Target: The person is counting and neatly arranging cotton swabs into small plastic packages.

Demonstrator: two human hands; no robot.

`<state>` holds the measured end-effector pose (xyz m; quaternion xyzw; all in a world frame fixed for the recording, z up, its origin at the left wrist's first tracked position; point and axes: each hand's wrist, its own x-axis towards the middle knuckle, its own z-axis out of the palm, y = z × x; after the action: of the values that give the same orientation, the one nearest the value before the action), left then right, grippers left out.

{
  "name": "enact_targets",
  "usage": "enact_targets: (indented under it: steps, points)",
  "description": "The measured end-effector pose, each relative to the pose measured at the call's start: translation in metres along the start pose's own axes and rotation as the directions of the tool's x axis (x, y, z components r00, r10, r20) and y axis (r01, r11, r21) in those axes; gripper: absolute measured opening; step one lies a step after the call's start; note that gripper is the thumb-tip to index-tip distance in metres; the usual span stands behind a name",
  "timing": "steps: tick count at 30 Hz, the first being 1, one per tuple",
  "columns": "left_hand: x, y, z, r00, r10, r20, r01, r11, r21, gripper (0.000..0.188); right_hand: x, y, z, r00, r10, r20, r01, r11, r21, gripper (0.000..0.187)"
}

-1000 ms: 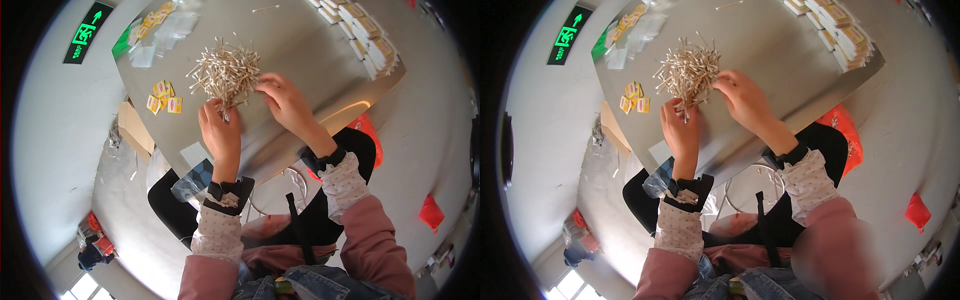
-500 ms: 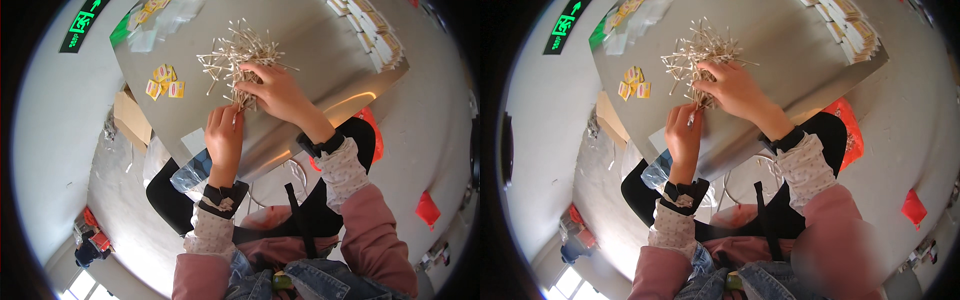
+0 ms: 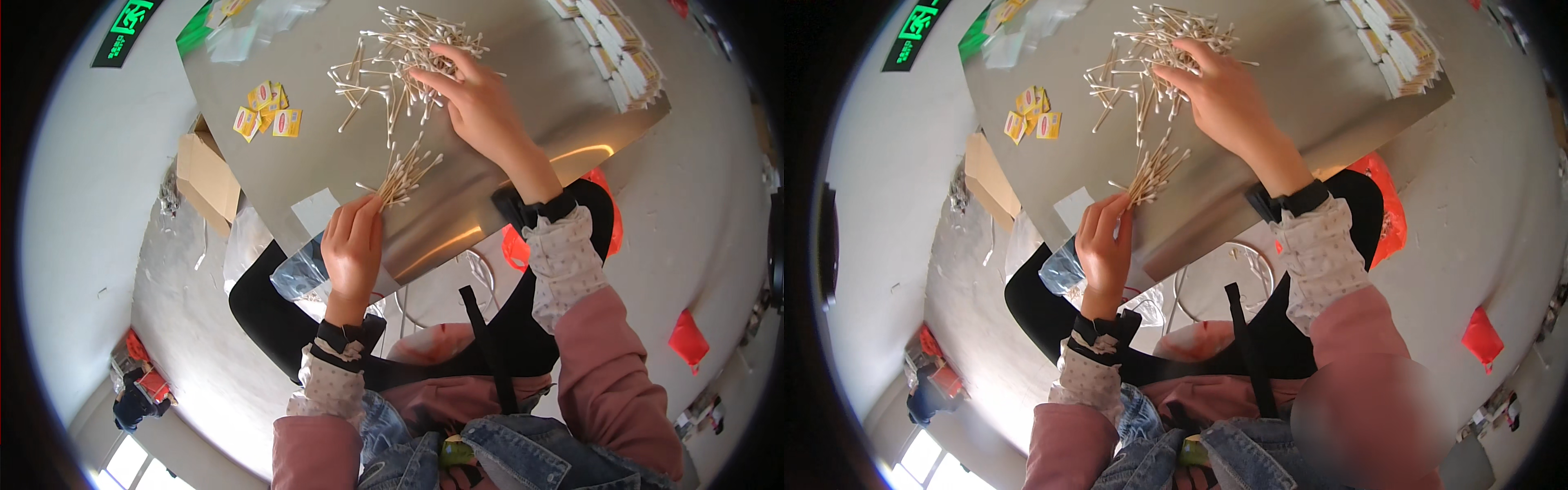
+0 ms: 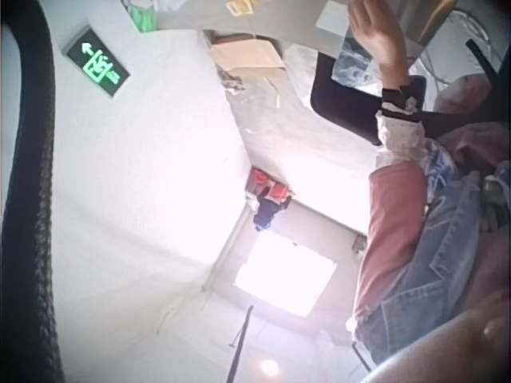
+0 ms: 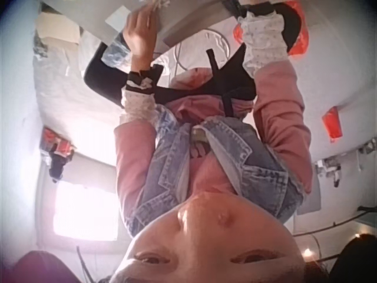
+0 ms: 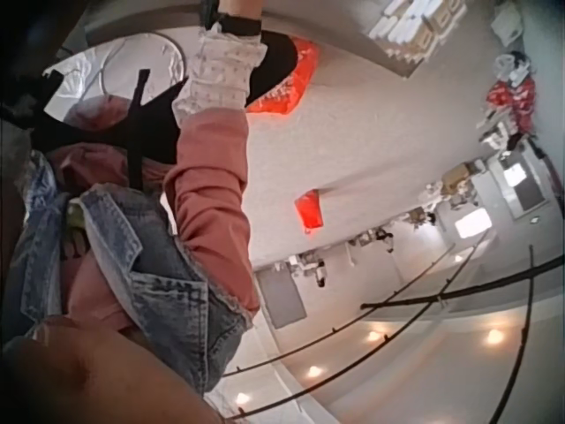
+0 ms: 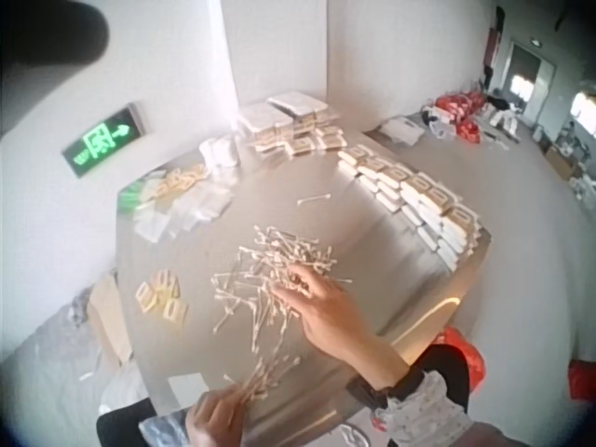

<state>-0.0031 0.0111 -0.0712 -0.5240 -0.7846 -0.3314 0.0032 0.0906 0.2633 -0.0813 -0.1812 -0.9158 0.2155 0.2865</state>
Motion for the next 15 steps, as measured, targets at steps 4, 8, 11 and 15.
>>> enact_targets:
  steps: [4,8,11,15]
  points:
    - [0.004,-0.008,0.008,0.994,0.108,-0.021,-0.108,0.994,-0.019,0.023,-0.032,-0.034,-0.016,0.986,-0.1,0.131,0.087,0.991,0.102,0.065]
    - [0.009,-0.004,0.013,0.988,0.154,0.03,-0.154,0.988,-0.021,0.027,-0.067,-0.057,-0.012,0.937,-0.136,0.322,0.104,0.988,0.113,0.058]
    - [0.012,0.01,0.012,0.99,0.133,0.046,-0.133,0.991,-0.003,0.034,-0.074,-0.051,-0.006,0.958,-0.113,0.264,0.084,0.989,0.121,0.054]
    - [0.005,0.027,0.017,0.995,0.091,0.035,-0.091,0.996,-0.004,0.039,-0.075,-0.037,-0.005,0.984,-0.084,0.16,0.054,0.981,0.184,0.046]
